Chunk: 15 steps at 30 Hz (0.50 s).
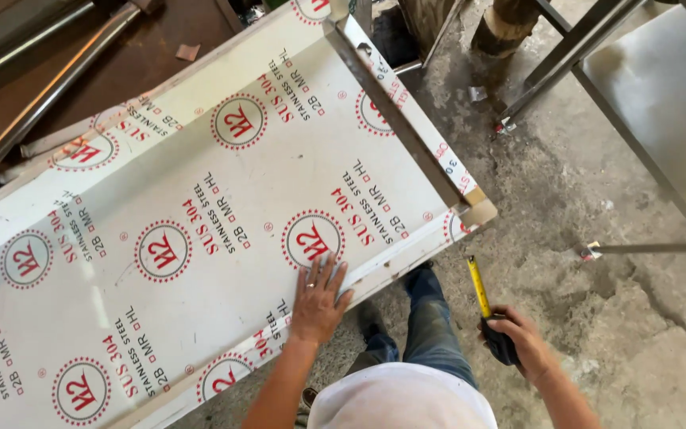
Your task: Measuring and inspecting stainless steel sheets on a fabrication floor.
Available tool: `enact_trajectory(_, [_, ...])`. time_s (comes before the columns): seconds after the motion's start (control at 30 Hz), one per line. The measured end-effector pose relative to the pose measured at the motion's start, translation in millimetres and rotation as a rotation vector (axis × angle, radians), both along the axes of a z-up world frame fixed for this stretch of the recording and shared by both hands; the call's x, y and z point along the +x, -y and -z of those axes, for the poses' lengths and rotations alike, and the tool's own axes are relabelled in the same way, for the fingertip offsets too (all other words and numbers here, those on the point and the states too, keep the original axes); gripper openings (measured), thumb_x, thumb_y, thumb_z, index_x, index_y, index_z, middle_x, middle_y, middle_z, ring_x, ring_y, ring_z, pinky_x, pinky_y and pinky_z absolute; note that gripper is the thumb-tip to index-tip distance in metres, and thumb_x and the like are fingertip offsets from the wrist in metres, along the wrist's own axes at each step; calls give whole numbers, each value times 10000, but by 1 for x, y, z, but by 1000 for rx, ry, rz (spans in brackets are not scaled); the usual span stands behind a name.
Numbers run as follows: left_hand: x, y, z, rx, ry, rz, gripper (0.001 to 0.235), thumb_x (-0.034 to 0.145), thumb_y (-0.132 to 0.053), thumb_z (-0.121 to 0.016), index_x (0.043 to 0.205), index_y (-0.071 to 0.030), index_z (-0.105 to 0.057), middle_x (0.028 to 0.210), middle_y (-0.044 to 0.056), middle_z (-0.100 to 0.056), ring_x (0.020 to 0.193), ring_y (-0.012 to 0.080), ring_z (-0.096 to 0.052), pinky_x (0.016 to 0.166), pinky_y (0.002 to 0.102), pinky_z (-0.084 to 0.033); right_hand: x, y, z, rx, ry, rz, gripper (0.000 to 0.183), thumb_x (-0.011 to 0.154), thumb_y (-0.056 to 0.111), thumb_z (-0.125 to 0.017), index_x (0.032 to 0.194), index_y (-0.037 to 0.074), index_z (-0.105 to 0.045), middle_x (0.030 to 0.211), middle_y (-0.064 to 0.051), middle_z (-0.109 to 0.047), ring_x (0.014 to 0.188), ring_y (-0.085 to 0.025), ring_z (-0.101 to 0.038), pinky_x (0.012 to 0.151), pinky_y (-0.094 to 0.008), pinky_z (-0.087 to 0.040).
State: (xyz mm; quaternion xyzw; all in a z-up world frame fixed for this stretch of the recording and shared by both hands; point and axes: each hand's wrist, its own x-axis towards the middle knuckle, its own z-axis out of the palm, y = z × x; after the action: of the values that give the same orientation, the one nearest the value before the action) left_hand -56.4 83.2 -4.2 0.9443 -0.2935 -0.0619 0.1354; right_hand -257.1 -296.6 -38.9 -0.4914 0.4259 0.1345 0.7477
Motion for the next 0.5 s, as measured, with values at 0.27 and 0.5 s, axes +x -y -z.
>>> enact_trajectory(0.27, [-76, -112, 30, -7, 137, -231, 624, 974, -516, -528, 1496, -175, -495, 1608, 66, -415, 1482, 323, -365, 1232, 547, -221, -2, -60, 14, -193, -205, -293, 474, 833, 242, -681, 1257, 32, -652, 942, -156, -723, 747, -239, -695, 637, -371, -537])
enact_trajectory(0.5, [-123, -209, 50, 179, 117, -501, 656, 992, -603, -435, 1515, -214, -511, 1642, 105, -368, 1508, 375, -280, 1215, 586, -213, 46, -116, 45, -552, -132, -925, 989, 662, 462, -890, 1500, 169, -453, 1243, -129, -674, 1024, -275, -691, 884, -387, -548])
